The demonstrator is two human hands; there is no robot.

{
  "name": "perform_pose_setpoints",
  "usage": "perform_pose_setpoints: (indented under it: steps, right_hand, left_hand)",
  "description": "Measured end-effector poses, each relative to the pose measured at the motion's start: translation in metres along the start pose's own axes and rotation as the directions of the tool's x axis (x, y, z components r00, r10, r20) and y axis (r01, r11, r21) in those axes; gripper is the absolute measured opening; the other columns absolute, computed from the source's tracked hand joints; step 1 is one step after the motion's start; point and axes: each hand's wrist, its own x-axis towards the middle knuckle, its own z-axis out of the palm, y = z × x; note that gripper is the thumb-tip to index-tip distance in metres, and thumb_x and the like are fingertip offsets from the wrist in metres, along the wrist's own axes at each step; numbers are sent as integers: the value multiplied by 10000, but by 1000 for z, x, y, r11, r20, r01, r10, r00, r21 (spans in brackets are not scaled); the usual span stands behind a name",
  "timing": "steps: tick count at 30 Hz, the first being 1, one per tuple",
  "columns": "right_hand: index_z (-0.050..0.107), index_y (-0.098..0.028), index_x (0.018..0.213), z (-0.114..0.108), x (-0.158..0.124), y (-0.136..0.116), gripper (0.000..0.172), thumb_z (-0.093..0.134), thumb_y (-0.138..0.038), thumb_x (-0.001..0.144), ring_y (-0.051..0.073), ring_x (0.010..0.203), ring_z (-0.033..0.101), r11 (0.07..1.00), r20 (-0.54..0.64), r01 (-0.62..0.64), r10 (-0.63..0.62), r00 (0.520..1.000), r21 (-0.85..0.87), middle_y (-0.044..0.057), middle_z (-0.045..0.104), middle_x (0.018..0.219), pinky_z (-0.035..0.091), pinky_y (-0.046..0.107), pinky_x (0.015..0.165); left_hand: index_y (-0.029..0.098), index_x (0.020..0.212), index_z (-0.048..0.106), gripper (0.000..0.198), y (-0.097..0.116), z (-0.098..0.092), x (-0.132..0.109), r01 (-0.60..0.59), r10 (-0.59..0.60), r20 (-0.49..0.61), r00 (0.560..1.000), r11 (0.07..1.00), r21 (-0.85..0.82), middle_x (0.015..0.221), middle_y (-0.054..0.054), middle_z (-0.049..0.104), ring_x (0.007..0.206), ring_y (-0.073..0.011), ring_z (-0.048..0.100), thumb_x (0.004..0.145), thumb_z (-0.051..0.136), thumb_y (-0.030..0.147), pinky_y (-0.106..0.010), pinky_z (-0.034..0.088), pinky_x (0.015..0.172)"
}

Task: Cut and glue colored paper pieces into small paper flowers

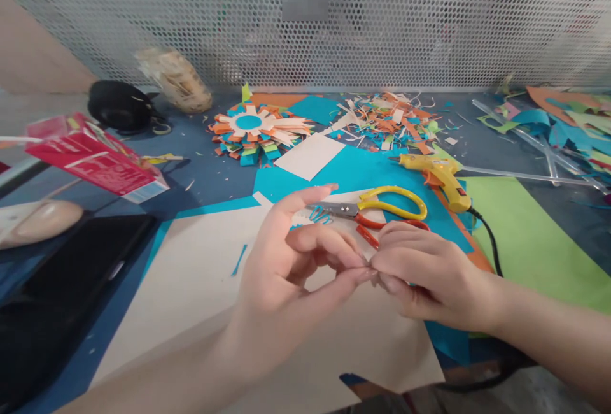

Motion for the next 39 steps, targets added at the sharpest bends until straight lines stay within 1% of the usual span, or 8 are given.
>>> perform_pose_setpoints:
  steps: [5,9,13,19,29,33,36,39]
  right_hand:
    - [422,-198,688,-1,0,-1,196,389,-14,746,103,559,443,994,-78,-79,85,993,76,-18,480,561,399,214,552]
    - [436,-193,720,-6,1,-6,188,375,-45,817,89,590,474,984,-1,-154,155,988,86,-15,516,610,410,192,569]
    - [467,-183,785,-6,1,-6,133,393,-108,867,103,610,481,994,11,-106,106,994,-1,6,539,644,426,202,566]
    - [472,-173,750,-2,0,-3,178,362,-137,886,126,590,454,994,9,-34,35,999,-106,23,511,612,419,231,544]
    - [460,-187,713,1,0,0,171,392,-48,783,110,571,427,999,-55,-44,45,997,17,-6,484,582,400,230,548]
    - [468,-184,710,0,1,-1,162,409,-45,766,100,549,407,997,-83,-55,60,995,59,-16,469,562,387,223,525]
    - [465,-186,730,-3,2,-4,159,404,-51,787,93,555,423,989,-43,-90,95,995,113,-13,500,584,394,210,527]
    - [450,-186,749,-5,2,-6,167,381,-46,806,93,584,460,981,21,-99,97,995,168,0,535,625,415,202,549]
  left_hand:
    - [267,1143,345,609,-1,-1,1,79,-79,6,997,995,-59,640,79,636,673,-135,643,681,705,104,-210,499,509]
    - [262,1120,358,561,-2,-1,3,75,-75,9,997,991,-114,631,84,636,681,-124,645,698,690,95,-194,484,518]
    - [252,1085,400,520,-3,0,4,84,-85,-2,996,988,-132,604,95,595,703,-118,636,689,699,97,-221,502,622]
    - [252,1117,412,537,-4,1,4,163,-161,30,987,974,-158,582,92,545,699,-119,610,687,708,126,-227,498,624]
    - [231,1116,417,566,-4,-2,7,273,-262,82,962,942,-196,558,91,544,619,-96,563,655,735,151,-173,448,534]
    - [175,1148,411,595,-5,-2,9,379,-355,140,925,893,-242,534,92,549,514,-67,516,652,740,157,-175,407,496]
    - [163,1132,437,597,-6,-2,11,429,-393,177,902,857,-285,518,93,544,480,-58,497,630,761,181,-168,380,467]
    - [178,1128,436,612,-6,-3,11,411,-374,176,911,862,-297,526,91,555,479,-64,503,617,772,186,-165,375,452]
